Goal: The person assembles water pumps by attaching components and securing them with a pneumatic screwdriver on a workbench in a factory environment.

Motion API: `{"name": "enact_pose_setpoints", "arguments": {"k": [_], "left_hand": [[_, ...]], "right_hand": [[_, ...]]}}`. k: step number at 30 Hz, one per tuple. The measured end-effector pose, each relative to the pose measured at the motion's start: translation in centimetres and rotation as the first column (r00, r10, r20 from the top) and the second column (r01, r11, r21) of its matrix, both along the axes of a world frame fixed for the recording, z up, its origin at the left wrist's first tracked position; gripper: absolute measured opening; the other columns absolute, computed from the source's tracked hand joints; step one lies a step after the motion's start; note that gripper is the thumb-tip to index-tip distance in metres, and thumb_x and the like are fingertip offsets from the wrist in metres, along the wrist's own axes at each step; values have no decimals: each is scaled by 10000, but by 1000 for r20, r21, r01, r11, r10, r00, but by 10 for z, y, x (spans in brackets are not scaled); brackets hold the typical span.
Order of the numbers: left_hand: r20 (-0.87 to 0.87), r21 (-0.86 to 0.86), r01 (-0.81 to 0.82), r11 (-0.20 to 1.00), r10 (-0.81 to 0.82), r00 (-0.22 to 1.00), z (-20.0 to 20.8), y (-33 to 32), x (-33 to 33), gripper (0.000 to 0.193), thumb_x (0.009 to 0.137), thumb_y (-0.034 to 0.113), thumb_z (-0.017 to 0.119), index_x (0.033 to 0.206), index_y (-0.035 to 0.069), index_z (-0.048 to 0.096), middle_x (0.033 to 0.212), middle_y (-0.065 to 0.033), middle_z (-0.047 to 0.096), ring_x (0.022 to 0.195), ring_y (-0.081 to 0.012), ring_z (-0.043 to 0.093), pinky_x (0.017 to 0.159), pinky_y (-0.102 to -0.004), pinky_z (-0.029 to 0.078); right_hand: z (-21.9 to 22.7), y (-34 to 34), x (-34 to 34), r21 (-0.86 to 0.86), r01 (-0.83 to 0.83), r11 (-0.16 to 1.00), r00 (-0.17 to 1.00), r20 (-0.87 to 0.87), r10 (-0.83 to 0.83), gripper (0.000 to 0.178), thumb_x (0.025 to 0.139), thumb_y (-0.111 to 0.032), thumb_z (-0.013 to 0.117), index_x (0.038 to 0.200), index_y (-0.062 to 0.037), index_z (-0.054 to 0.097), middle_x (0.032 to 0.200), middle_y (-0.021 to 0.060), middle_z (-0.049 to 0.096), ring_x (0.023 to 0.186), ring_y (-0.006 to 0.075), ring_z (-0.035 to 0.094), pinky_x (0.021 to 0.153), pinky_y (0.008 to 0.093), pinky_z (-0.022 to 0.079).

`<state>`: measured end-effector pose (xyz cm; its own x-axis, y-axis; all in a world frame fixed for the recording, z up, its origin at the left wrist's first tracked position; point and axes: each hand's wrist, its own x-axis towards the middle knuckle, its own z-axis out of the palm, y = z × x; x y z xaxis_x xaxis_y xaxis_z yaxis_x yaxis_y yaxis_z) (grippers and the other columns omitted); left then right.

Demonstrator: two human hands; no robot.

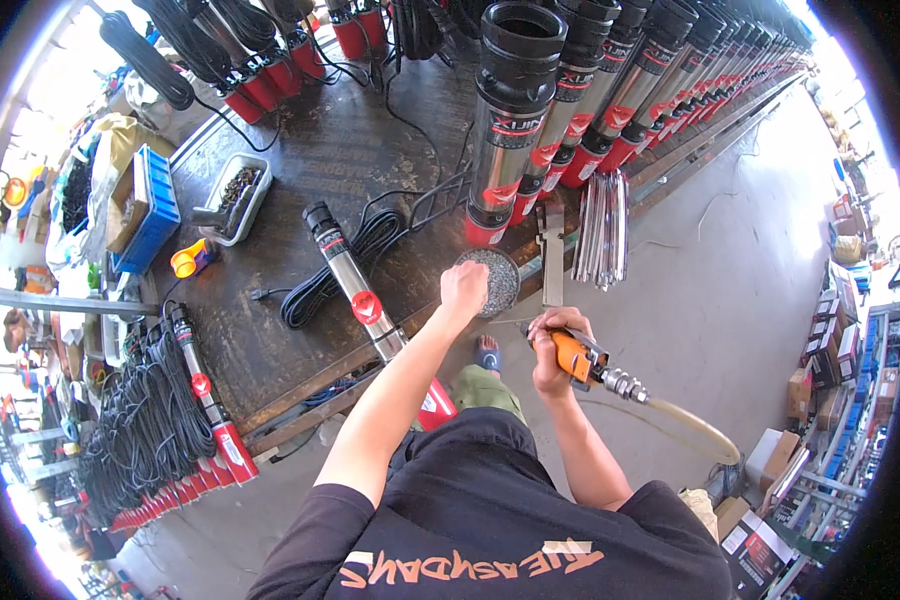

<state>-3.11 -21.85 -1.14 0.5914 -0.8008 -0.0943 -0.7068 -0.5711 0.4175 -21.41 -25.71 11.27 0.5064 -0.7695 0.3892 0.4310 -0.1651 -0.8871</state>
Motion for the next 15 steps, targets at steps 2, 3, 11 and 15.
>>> {"name": "enact_pose_setpoints", "arguments": {"k": [2, 3, 11, 15], "left_hand": [[-19, -181, -86, 980, 84, 996, 1, -1, -2, 125, 776, 177, 696, 751, 55, 702, 783, -190, 698, 838, -363, 710, 738, -452, 561], [-34, -271, -123, 955, 118, 992, 8, -2, -3, 148, 784, 190, 705, 741, 48, 702, 792, -193, 703, 845, -366, 708, 750, -454, 558], [-760, -215, -335, 917, 58, 648, 56, 53, -16, 240, 779, 186, 831, 856, -16, 728, 748, -104, 716, 666, -190, 669, 665, -340, 539], [-954, -14, -720, 694, -226, -199, 72, 98, -23, 176, 939, 118, 681, 1008, -44, 673, 822, -79, 662, 661, -144, 599, 586, -264, 469]], "right_hand": [[5, 4, 2, 11, 30, 999, 1000, -3, -30, 214, 814, 26, 522, 1013, -39, 481, 950, 105, 516, 728, 183, 544, 725, 357, 499], [7, 5, 2, 15, 37, 999, 999, 6, -37, 216, 813, 26, 522, 1015, -39, 481, 951, 104, 516, 728, 184, 545, 726, 358, 499], [40, 14, 43, 76, 1, 997, 984, 180, -14, 237, 798, 45, 502, 1018, -37, 472, 943, 120, 524, 712, 196, 541, 711, 362, 498], [49, 29, 71, 44, -53, 998, 972, 232, 41, 234, 796, 36, 502, 1019, -24, 470, 936, 136, 525, 699, 203, 541, 708, 367, 501]]}}
